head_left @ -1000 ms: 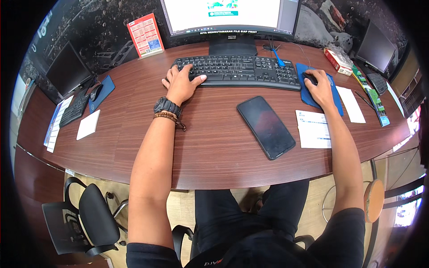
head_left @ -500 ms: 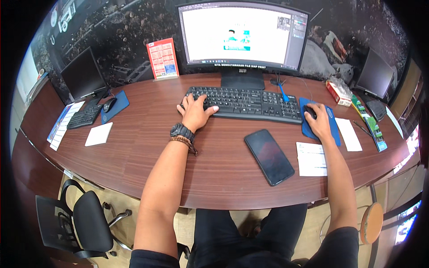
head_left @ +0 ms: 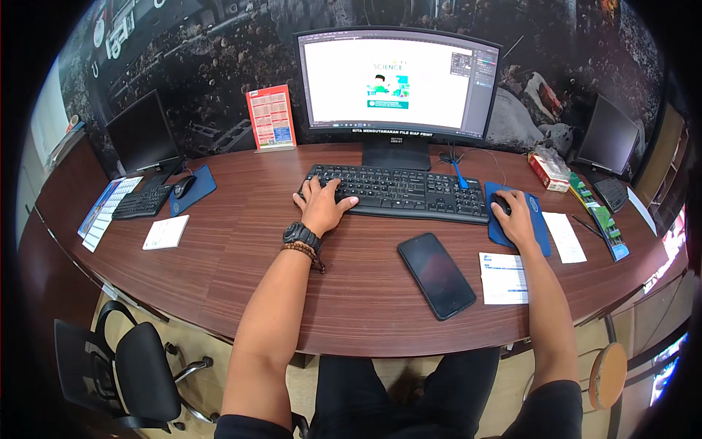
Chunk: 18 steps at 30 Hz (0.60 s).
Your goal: Designing a poster/graphic using design software on a computer.
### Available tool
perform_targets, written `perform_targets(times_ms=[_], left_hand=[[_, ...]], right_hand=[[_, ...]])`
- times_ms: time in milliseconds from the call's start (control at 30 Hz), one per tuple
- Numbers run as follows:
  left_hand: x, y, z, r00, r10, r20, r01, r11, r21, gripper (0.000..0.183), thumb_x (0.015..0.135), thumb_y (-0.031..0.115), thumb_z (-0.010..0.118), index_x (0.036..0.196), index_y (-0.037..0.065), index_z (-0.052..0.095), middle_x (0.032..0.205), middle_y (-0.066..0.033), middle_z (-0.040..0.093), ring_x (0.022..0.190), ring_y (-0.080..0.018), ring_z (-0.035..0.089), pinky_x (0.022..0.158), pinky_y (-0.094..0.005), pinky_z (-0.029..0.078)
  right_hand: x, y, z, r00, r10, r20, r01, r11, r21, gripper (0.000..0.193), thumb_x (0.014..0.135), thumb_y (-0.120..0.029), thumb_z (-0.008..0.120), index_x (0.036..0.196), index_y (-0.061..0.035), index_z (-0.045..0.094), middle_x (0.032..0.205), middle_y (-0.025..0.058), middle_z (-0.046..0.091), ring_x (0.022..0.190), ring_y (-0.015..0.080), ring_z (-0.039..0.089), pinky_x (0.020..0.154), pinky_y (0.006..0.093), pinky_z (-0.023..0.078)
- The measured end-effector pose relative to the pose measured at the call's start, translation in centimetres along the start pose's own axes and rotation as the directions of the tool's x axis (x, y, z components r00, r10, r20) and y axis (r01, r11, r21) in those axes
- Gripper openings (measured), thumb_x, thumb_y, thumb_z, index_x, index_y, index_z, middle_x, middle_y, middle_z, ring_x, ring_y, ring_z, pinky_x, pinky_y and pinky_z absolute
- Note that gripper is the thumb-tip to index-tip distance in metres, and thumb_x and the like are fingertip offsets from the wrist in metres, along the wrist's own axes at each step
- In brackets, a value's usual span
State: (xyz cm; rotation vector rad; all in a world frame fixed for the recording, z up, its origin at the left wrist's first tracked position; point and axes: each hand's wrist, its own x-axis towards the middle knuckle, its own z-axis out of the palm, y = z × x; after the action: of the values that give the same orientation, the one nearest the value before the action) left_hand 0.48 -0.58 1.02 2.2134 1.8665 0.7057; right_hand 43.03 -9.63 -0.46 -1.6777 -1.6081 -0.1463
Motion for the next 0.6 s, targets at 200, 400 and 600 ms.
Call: perform_targets(times_ms=[200,400,600], left_hand=[[-0.12,-0.36,0.12,1.0,0.002,-0.017,-0.002,1.0,-0.006,0.071,0.088,0.056,0.067,0.143,0.014,0.053,0.155,-0.0298,0.029,0.148,-0.0446,0.015,0.114,-0.0691,0.005],[-0.01,-0.23,0.23,1.0,0.013,-0.024,-0.013,1.0,-0.002,0.069,0.088,0.056,0.067,0.142,0.014,0.054,0.154,-0.0295,0.031,0.147,-0.0447,0.016,0.114,-0.0701,0.005],[0.07,-0.54,0.35,0.992,0.078,-0.094,-0.08,0.997,-0.008,0.056,0.084,0.049,0.074,0.128,0.016,0.064,0.153,-0.0286,0.032,0.146,-0.045,0.018,0.114,-0.0694,0.006]], right_hand=[[0.02,-0.39,0.05,0.999,0.035,-0.009,-0.035,0.999,0.005,0.037,0.086,-0.023,0.069,0.118,-0.0038,0.068,0.124,0.0193,0.058,0.114,0.0378,0.059,0.098,0.0427,0.048],[0.05,-0.19,-0.16,0.998,0.057,-0.034,-0.058,0.998,-0.028,0.036,0.085,-0.021,0.068,0.116,-0.004,0.068,0.122,0.0183,0.058,0.113,0.0373,0.059,0.099,0.0427,0.047],[-0.03,-0.11,0.02,0.997,0.055,-0.054,-0.057,0.998,-0.032,0.036,0.083,-0.02,0.068,0.115,-0.0045,0.067,0.121,0.0176,0.058,0.113,0.0369,0.059,0.098,0.0424,0.047]])
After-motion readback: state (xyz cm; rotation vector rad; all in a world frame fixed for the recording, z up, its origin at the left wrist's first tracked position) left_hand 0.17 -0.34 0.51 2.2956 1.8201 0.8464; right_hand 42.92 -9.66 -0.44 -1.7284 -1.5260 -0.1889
